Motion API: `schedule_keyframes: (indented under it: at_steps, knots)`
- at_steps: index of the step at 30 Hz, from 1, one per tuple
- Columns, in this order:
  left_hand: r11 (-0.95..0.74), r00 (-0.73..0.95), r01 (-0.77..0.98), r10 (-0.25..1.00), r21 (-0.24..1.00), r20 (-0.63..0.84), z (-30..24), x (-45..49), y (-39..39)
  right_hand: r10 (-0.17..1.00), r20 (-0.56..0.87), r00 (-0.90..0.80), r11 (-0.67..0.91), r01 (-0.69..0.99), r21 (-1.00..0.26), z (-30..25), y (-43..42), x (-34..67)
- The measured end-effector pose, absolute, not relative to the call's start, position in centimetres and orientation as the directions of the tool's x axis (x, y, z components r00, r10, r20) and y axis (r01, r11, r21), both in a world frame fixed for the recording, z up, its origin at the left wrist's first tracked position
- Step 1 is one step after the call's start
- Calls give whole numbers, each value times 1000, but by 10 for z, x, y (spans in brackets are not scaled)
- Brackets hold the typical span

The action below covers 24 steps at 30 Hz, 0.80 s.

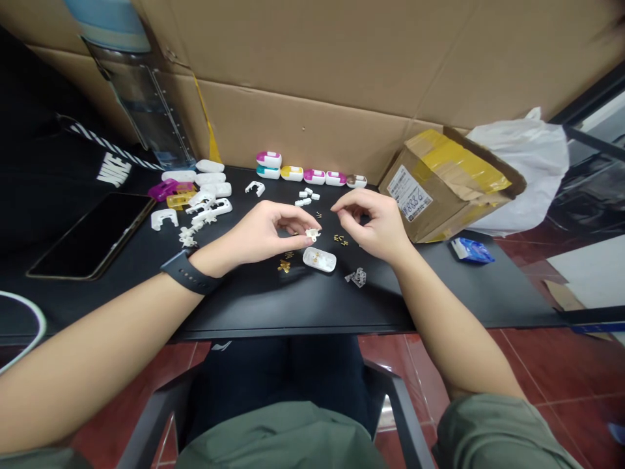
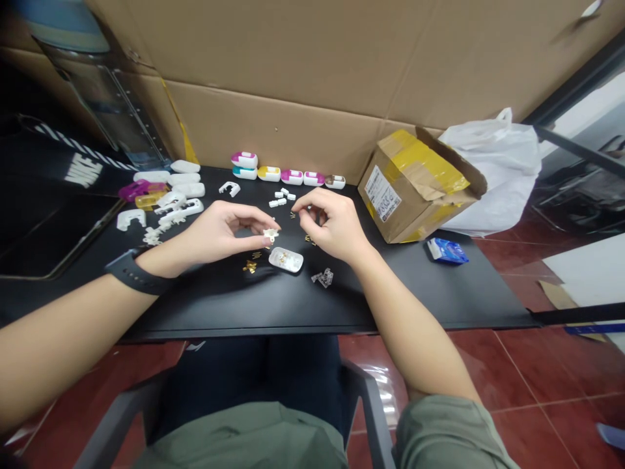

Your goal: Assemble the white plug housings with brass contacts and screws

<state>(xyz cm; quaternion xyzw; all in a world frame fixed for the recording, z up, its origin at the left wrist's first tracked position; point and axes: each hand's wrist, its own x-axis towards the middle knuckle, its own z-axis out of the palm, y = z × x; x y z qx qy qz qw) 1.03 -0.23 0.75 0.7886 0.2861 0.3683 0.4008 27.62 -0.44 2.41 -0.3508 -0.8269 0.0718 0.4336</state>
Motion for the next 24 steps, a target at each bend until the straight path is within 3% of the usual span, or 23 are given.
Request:
schedule_keyframes:
  at_steps: [12, 24]
  knots:
    - [-462, 501, 158, 799, 872, 333, 9, 6, 3, 675, 645, -358, 709, 555, -435, 29, -1, 284]
    - [-409, 345, 166, 876, 897, 335, 13, -6, 13, 743, 480, -466, 664, 602, -444, 27, 5, 294]
